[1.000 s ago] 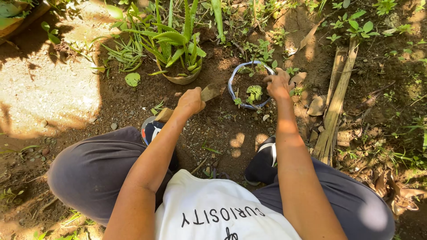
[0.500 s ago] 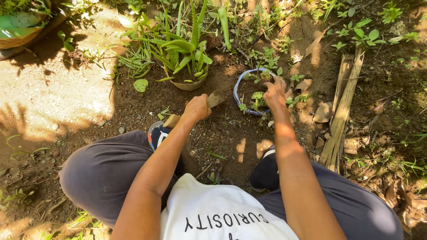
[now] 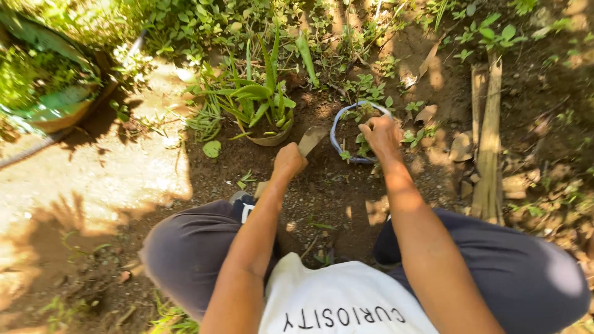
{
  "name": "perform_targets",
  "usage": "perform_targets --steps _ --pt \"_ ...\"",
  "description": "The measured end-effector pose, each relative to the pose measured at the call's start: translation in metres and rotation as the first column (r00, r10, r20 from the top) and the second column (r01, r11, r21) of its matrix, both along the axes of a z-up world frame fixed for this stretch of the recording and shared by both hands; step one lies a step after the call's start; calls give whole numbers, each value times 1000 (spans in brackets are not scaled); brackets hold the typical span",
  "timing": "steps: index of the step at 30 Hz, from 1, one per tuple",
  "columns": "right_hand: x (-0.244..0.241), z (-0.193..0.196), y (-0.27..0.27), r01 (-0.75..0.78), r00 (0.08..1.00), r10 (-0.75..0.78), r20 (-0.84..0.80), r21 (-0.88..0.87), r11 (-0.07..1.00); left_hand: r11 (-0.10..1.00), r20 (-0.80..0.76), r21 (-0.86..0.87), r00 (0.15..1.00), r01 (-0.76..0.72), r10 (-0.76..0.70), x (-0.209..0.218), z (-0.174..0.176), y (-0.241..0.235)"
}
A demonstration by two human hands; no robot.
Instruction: The recorder is using a small trowel to plant or tend to a small plant in a garden area.
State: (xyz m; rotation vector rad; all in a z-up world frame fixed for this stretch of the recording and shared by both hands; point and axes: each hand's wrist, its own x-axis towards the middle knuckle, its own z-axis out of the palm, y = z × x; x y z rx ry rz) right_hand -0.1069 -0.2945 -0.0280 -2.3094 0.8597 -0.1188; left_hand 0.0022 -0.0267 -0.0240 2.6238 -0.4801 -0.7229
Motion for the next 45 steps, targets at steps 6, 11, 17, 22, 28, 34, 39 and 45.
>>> perform_targets --steps 6,11,17,22,28,34,39,45 --pt "-7 48 20 -7 998 12 55 -90 996 995 -62 22 993 -98 99 -5 28 -27" --pt "-2 40 30 99 982 -85 166 -79 992 987 -44 -95 991 -133 130 -9 2 -28" --pt "-6 -20 24 145 934 -170 315 102 984 974 -88 -129 980 -188 177 -21 17 -25" --pt "10 70 35 139 959 -198 203 273 952 968 -99 -154 977 -200 186 -17 3 -25" --pt "14 50 23 305 937 -348 24 431 850 948 -160 -87 943 -308 292 -26 -10 -13" --pt "10 50 11 297 881 -417 224 424 856 886 -209 -54 873 -460 440 -41 -41 6" --pt "16 22 -19 339 709 -637 304 644 685 827 -302 -38 796 -560 525 -47 1 10" --pt "27 43 -22 210 590 -669 451 715 667 864 -259 -135 859 -485 442 -42 -35 23"
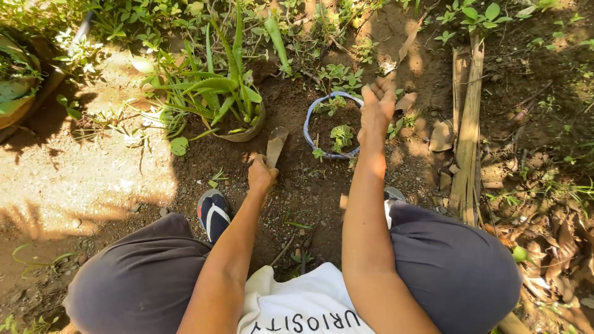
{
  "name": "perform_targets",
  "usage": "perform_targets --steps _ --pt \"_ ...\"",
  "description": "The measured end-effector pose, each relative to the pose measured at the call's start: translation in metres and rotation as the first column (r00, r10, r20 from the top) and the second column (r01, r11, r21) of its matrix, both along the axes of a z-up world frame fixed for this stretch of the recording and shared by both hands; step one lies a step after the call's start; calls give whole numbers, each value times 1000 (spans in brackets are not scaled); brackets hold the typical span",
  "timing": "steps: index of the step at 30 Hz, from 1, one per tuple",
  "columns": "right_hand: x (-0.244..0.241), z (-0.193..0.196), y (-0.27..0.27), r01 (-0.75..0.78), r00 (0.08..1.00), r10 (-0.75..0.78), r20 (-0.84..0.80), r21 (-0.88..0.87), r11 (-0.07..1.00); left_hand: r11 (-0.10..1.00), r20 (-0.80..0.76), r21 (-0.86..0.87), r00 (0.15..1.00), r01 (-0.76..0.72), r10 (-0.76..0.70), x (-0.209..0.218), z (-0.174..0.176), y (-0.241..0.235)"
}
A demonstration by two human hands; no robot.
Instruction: The recorder is using a small trowel to plant or tend to a small plant in a garden area.
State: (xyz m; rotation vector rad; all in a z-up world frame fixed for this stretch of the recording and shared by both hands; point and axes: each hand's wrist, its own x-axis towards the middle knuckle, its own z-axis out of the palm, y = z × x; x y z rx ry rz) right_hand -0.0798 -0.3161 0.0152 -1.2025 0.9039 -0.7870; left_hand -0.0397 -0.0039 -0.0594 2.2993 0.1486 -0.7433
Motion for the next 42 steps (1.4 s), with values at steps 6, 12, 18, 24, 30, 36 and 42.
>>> perform_targets --steps 6,12,18,24,30,36,42 --pt "-13 62 26 -298 844 286 -454 47 954 996 -11 65 999 54 -54 -5 8 -2" --pt "-13 54 21 -386 719 363 -593 93 918 990 136 74 983 116 -125 -11 -4 12" --pt "-13 27 8 -377 762 208 -613 -158 913 981 104 147 984 126 -142 -19 0 11" --pt "-9 49 21 -446 729 398 -557 55 893 985 128 133 984 108 -125 -20 -2 7" --pt "-7 37 16 -512 695 445 -565 46 858 985 246 122 958 119 -146 -8 -50 11" --pt "-7 25 12 -492 758 436 -485 13 870 991 178 131 983 13 -37 -23 -35 5" --pt "-8 33 17 -485 685 423 -593 62 872 996 195 78 980 -51 35 -17 -59 -8"
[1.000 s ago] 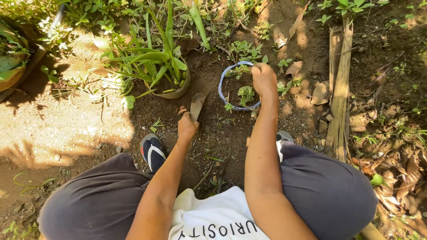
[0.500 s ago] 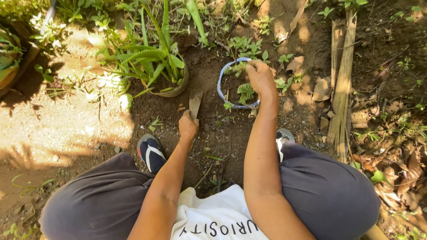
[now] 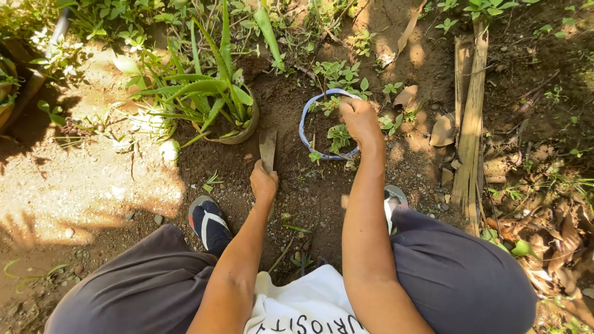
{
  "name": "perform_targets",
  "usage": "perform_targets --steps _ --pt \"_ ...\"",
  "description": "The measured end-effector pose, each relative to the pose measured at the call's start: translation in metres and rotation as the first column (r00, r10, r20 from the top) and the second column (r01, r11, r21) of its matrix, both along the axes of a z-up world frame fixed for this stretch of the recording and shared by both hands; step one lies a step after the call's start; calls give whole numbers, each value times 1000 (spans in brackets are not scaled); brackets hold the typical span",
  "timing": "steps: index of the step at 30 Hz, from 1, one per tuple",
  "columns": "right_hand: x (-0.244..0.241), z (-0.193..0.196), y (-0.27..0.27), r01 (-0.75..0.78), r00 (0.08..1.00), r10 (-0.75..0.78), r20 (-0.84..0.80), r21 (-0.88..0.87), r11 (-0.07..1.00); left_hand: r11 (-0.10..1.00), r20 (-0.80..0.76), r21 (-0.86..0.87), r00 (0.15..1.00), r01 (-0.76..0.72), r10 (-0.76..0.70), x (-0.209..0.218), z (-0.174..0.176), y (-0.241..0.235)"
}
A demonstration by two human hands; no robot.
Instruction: The recorder is using a small trowel to plant or tend to a small plant in a garden area.
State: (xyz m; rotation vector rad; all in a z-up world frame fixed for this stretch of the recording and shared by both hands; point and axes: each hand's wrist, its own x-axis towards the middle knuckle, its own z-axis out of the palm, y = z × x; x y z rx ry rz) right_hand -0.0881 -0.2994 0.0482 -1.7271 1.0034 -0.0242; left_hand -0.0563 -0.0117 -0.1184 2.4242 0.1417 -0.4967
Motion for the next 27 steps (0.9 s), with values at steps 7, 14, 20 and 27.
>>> perform_targets --steps 7,14,20,27 --pt "-8 -4 -11 54 994 -53 93 -11 998 999 106 -45 994 28 -23 26 -28 -12" --pt "-6 7 -4 44 994 -41 96 -27 999 994 163 -85 985 69 -54 40 -39 -14" --pt "-8 -6 -5 99 969 -94 228 -12 995 993 127 -101 991 64 -51 52 -43 -23" --pt "-14 -17 -4 98 973 -80 216 -76 992 993 134 -100 990 54 -41 58 -54 -25"
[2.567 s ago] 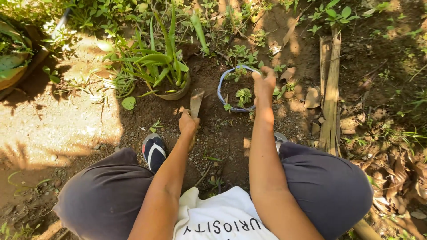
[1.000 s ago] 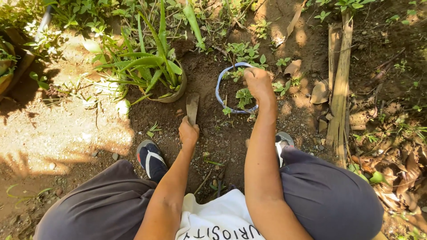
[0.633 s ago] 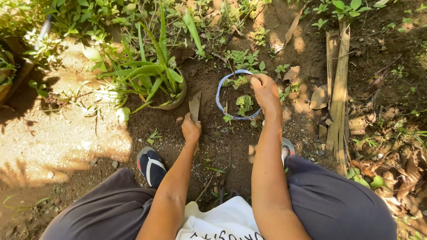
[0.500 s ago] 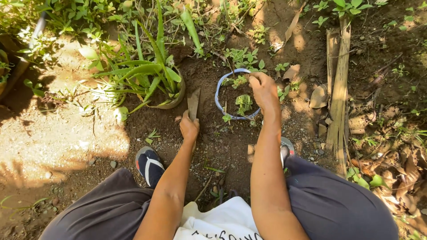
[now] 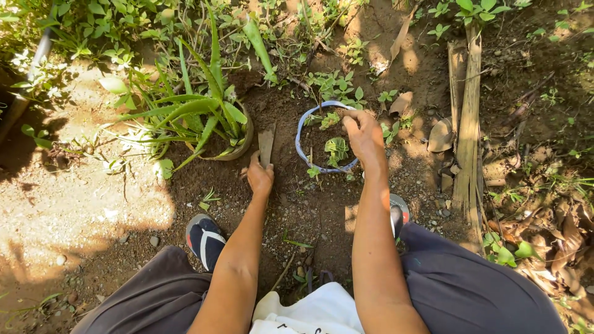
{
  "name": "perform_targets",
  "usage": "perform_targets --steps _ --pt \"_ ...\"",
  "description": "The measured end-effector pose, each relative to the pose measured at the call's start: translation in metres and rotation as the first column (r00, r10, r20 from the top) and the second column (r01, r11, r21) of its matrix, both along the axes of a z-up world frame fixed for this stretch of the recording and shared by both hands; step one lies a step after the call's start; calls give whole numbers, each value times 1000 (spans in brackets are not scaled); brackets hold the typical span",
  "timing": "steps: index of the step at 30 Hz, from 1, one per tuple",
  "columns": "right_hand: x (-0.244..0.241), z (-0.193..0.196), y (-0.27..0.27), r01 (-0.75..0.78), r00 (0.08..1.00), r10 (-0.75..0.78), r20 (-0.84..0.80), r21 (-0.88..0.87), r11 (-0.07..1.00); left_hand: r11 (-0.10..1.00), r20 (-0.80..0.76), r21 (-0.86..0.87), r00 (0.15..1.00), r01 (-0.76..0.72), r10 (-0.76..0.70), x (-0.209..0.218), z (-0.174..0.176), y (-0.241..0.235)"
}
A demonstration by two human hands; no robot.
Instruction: The recorder is using a small trowel to plant or tend to a small plant in a garden area.
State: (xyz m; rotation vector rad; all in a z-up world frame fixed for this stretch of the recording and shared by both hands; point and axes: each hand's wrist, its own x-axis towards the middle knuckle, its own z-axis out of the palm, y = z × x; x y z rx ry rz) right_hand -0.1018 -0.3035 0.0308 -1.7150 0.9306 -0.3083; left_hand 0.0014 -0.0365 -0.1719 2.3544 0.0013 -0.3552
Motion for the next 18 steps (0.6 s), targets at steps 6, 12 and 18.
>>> perform_targets --steps 6,12,18 --pt "-1 -18 -1 19 1000 -22 15 131 991 1000 86 -22 996 10 -8 2 -22 1" --pt "1 -3 3 16 1000 -14 -20 95 995 982 -154 -108 978 -156 138 -8 -1 -4" --pt "2 -10 4 -73 996 76 -36 75 995 979 -186 -126 973 -161 136 -28 -8 13"
